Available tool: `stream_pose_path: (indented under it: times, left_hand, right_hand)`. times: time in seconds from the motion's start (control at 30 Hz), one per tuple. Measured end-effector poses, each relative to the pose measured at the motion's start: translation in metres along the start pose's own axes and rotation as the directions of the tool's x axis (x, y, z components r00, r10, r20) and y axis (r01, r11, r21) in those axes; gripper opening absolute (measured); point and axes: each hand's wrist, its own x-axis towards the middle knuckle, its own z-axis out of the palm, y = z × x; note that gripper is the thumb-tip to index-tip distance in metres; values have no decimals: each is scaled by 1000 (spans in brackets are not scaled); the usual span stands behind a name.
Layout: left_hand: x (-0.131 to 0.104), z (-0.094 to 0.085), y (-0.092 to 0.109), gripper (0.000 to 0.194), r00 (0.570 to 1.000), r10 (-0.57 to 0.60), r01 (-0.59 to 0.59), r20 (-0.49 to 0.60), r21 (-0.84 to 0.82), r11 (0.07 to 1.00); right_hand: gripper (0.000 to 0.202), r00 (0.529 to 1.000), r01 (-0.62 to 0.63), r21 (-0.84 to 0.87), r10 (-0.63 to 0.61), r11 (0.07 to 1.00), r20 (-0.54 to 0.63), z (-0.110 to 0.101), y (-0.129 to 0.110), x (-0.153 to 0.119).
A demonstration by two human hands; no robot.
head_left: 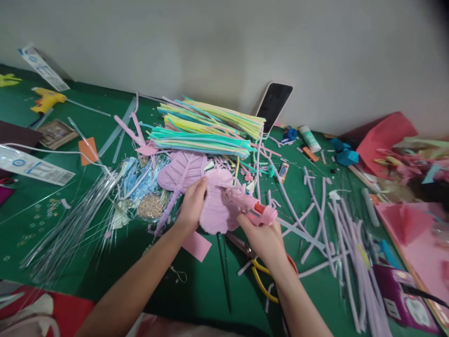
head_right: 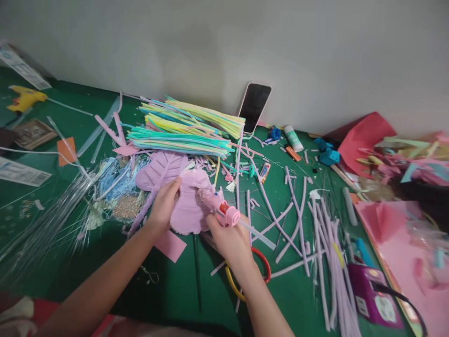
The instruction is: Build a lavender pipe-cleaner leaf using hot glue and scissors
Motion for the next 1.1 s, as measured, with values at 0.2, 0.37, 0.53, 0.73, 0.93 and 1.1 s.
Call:
stream_pose_path:
  times: [0.2, 0.37, 0.53, 0.73, 0.93, 1.1]
  left_hand:
    - [0, 0, -1, 31, 1000, 0, 0, -5, -10, 1000]
    - [1, 0, -1, 31, 1000, 0, 0, -7, -34, 999]
    - [2, -1, -4, 32, 999, 32, -33, -33, -13, 999]
    - [2, -2, -5, 30, 999, 40, -40, -18, -35, 999]
    - [3, -3, -6, 29, 997, 82, -82, 1, -13, 997]
    - [3, -2, -5, 29, 996, 79, -79, -29, -1, 997]
  right_hand:
    - [13, 999, -47, 2, 47, 999, 24, -1, 5, -5]
    - [16, 999, -22, -34, 24, 999, 45, -2, 7, -5]
    - [13, 999, 9, -24, -8, 1000, 45, -1, 7, -9]
    - [12, 998, -57, 44, 56, 997, 34, -2, 3, -16]
    - [16, 998, -53, 27, 51, 998, 46, -3, 2, -19]
    - [19, 998, -42, -1, 42, 999, 52, -2, 7, -21]
